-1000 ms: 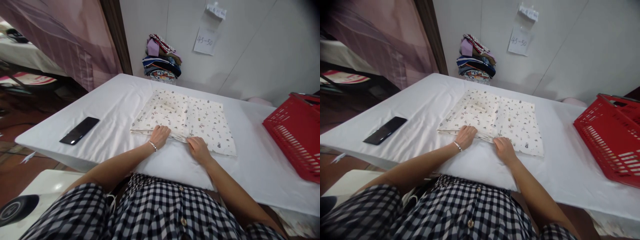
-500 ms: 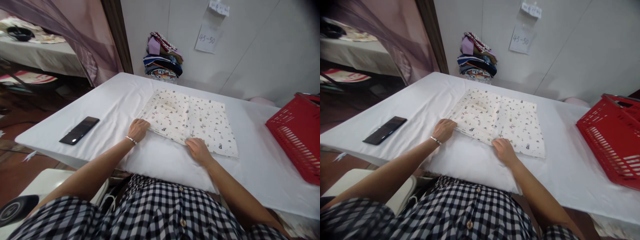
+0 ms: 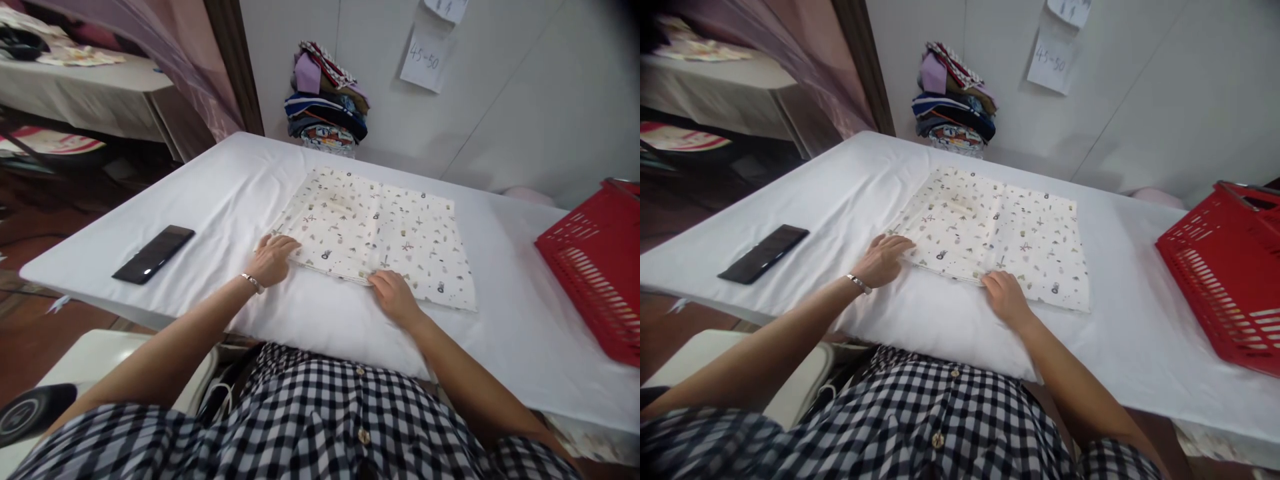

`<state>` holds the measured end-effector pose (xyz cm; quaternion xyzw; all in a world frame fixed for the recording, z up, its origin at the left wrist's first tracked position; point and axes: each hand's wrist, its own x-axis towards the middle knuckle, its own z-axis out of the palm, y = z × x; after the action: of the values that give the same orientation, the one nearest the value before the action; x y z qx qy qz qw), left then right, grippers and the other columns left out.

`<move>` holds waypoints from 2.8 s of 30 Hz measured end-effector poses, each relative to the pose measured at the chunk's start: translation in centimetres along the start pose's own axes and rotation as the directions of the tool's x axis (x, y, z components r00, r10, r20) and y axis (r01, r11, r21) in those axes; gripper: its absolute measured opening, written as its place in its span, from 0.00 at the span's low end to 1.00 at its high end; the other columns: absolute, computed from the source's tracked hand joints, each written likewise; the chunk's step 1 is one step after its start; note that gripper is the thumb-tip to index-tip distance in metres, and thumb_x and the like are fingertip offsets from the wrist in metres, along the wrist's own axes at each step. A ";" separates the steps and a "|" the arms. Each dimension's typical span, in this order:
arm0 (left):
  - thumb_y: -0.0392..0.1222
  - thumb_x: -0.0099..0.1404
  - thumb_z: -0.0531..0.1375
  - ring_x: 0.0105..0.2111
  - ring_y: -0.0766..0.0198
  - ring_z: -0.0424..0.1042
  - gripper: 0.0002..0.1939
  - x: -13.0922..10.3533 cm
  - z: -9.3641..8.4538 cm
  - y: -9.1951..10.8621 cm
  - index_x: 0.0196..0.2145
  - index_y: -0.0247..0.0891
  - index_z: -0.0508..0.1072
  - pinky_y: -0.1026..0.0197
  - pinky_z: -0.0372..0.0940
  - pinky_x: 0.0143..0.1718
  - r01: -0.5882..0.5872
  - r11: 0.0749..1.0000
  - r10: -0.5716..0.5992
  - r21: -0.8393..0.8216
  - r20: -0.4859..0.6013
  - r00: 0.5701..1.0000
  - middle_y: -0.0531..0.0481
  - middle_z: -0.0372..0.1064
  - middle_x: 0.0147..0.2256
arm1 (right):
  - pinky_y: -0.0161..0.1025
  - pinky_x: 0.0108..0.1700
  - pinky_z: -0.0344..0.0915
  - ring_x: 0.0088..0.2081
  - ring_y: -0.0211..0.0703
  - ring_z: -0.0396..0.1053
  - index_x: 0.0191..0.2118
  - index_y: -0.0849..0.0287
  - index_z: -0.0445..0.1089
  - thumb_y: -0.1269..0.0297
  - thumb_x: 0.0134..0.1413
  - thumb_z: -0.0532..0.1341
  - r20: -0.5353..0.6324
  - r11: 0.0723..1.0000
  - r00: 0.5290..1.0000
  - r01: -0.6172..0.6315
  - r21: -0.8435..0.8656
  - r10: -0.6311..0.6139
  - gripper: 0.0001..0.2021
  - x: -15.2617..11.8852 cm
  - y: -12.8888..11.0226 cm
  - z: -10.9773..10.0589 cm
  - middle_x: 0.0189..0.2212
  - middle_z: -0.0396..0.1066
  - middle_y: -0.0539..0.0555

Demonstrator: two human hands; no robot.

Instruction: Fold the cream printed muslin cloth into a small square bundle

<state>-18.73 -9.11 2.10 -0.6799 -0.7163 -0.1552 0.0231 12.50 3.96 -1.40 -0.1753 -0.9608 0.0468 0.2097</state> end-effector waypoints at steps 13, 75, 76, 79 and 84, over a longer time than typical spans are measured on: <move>0.41 0.67 0.50 0.41 0.60 0.66 0.11 2.9 3.9 7.0 0.39 0.39 0.73 0.56 0.59 0.43 -0.266 0.957 0.273 -0.116 0.050 0.961 0.47 0.71 0.39 | 0.44 0.41 0.60 0.41 0.48 0.62 0.46 0.60 0.68 0.72 0.59 0.48 -0.001 0.999 1.000 -0.030 0.017 0.030 0.14 -0.2 -0.2 -0.3 0.40 0.68 0.60; 0.39 0.63 0.51 0.39 0.54 0.67 0.11 6.4 6.6 13.3 0.34 0.39 0.74 0.53 0.64 0.38 -0.420 0.906 0.422 -0.050 0.030 0.906 0.44 0.71 0.36 | 0.29 0.15 0.44 0.15 0.28 0.53 0.18 0.61 0.60 0.63 0.47 0.66 0.412 -0.062 0.069 -0.953 0.297 0.908 0.16 -10.2 10.9 -12.6 0.13 0.59 0.46; 0.39 0.63 0.51 0.39 0.55 0.67 0.11 6.4 6.5 13.3 0.34 0.39 0.74 0.53 0.63 0.38 -0.408 0.911 0.411 -0.054 0.050 0.910 0.44 0.70 0.36 | 0.29 0.15 0.44 0.15 0.28 0.54 0.18 0.61 0.60 0.63 0.47 0.66 0.415 -0.062 0.076 -0.949 0.310 0.907 0.16 -10.2 10.9 -12.6 0.13 0.59 0.46; 0.39 0.63 0.51 0.41 0.55 0.67 0.11 6.4 6.5 13.4 0.35 0.39 0.74 0.54 0.63 0.40 -0.384 0.922 0.387 -0.052 0.081 0.918 0.45 0.70 0.37 | 0.29 0.15 0.44 0.16 0.27 0.54 0.19 0.61 0.60 0.62 0.48 0.65 0.433 -0.066 0.093 -0.938 0.340 0.897 0.16 -9.8 10.9 -12.6 0.15 0.60 0.46; 0.39 0.64 0.51 0.41 0.55 0.66 0.11 6.4 6.7 13.3 0.36 0.38 0.74 0.55 0.62 0.40 -0.399 0.916 0.401 -0.039 0.069 0.914 0.45 0.70 0.37 | 0.29 0.15 0.45 0.15 0.27 0.53 0.20 0.61 0.61 0.60 0.51 0.64 0.415 -0.008 0.081 -0.978 0.209 0.906 0.16 -9.5 10.9 -12.2 0.14 0.61 0.46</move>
<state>-5.01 -0.89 -0.18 -0.8176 -0.5606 -0.1300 0.0191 29.17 11.01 4.26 -0.7183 -0.5603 0.4048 0.0785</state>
